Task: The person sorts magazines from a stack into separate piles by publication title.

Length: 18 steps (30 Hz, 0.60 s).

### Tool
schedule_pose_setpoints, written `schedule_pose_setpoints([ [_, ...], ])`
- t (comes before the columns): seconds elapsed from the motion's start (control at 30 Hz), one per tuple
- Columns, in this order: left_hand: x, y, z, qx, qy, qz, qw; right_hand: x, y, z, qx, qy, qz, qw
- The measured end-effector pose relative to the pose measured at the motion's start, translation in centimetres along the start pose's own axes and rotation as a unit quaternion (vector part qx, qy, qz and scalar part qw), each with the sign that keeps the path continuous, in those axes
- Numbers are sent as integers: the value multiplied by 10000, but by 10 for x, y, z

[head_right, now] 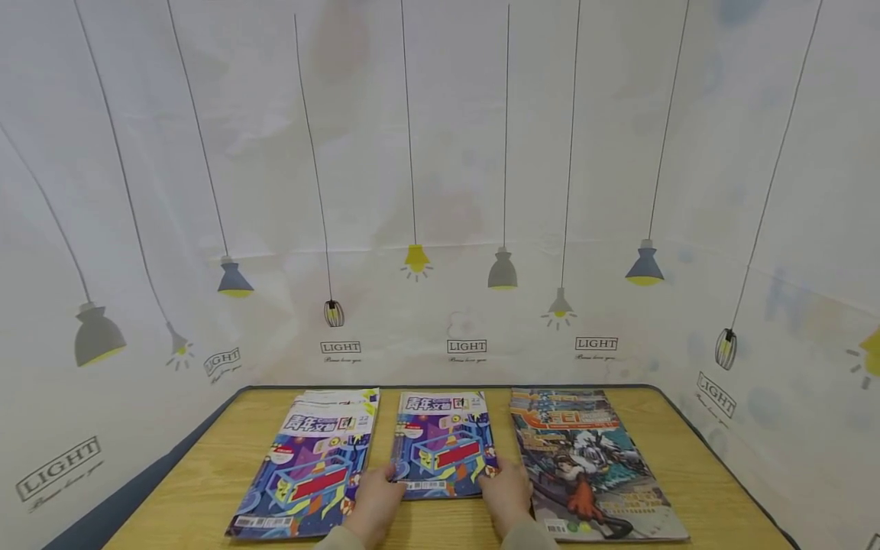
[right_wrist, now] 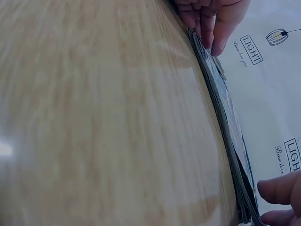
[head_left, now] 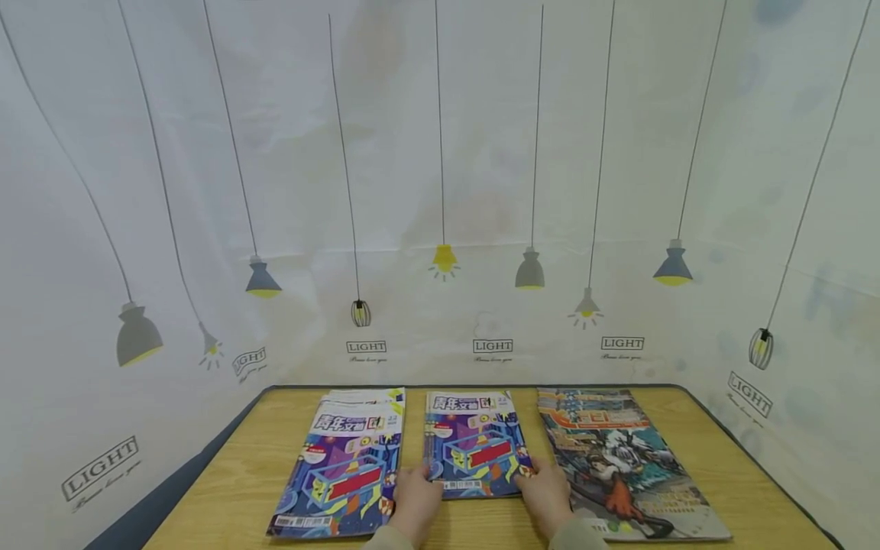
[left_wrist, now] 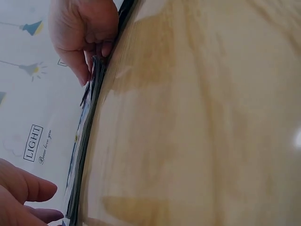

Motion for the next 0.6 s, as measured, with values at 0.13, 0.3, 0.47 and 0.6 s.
schedule_pose_setpoints([
  [0.13,-3,0,0,179,147,-169,9996,1,2,-1,-5,33,2,10000],
  [0.3,-4,0,-2,310,201,-254,9990,1,3,-1,-11,-48,-118,9999],
  [0.47,-3,1,-2,325,126,-342,9988,0,2,0,-63,-33,-150,9999],
  [0.6,-2,3,0,256,38,-332,9991,0,2,1,-229,24,-183,9996],
])
Point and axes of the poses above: each hand's wrist, its own x-axis towards the middle knuckle, its own y-axis out of the palm, z = x × y, the point moved 2 cm from there along x, towards the middle knuckle, and after that the axes turned 2 degrees about y, right-handed, at the moved point
